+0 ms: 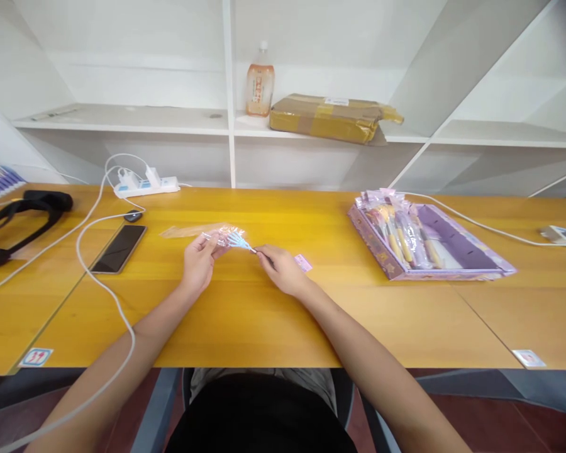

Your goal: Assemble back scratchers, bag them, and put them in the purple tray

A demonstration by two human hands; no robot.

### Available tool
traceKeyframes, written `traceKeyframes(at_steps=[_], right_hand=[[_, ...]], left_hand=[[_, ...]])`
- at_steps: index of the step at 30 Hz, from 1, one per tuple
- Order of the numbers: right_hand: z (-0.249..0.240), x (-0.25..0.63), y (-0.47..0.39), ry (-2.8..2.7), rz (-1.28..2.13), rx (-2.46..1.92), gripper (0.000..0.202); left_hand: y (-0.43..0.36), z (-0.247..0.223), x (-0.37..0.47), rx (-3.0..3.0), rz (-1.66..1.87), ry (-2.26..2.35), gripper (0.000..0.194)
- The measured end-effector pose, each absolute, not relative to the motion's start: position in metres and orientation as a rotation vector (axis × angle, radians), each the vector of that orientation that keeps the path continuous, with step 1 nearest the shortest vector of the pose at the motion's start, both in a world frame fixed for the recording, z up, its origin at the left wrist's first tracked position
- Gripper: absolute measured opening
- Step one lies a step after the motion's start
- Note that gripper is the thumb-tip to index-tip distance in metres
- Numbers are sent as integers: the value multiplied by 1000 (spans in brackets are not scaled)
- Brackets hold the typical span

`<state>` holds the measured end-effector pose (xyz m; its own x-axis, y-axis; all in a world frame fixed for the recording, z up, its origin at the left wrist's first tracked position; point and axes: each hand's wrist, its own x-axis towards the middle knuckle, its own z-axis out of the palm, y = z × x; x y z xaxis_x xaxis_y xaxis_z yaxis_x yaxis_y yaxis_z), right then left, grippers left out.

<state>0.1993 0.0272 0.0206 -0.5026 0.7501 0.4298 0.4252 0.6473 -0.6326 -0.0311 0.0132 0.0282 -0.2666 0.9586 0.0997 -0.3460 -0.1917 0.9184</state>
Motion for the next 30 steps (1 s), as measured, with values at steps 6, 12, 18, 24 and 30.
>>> traceKeyframes(at_steps=[6,12,18,24,30], right_hand=[[20,201,29,-2180,575,-889,27],[21,200,28,-2045,763,-887,21],[20,199,25,-1795,1201,-910,31],[22,196,22,-1674,1378,-903,38],[23,204,29,-1616,1514,-873,30]], left_hand=[[13,30,-34,901,1577,1013,42],[7,28,-29,999,1449,937,38],[2,33,-23,945,1322,924,45],[5,30,-23,904,1412,937,44],[19,39,-42,766,1696,973,39]])
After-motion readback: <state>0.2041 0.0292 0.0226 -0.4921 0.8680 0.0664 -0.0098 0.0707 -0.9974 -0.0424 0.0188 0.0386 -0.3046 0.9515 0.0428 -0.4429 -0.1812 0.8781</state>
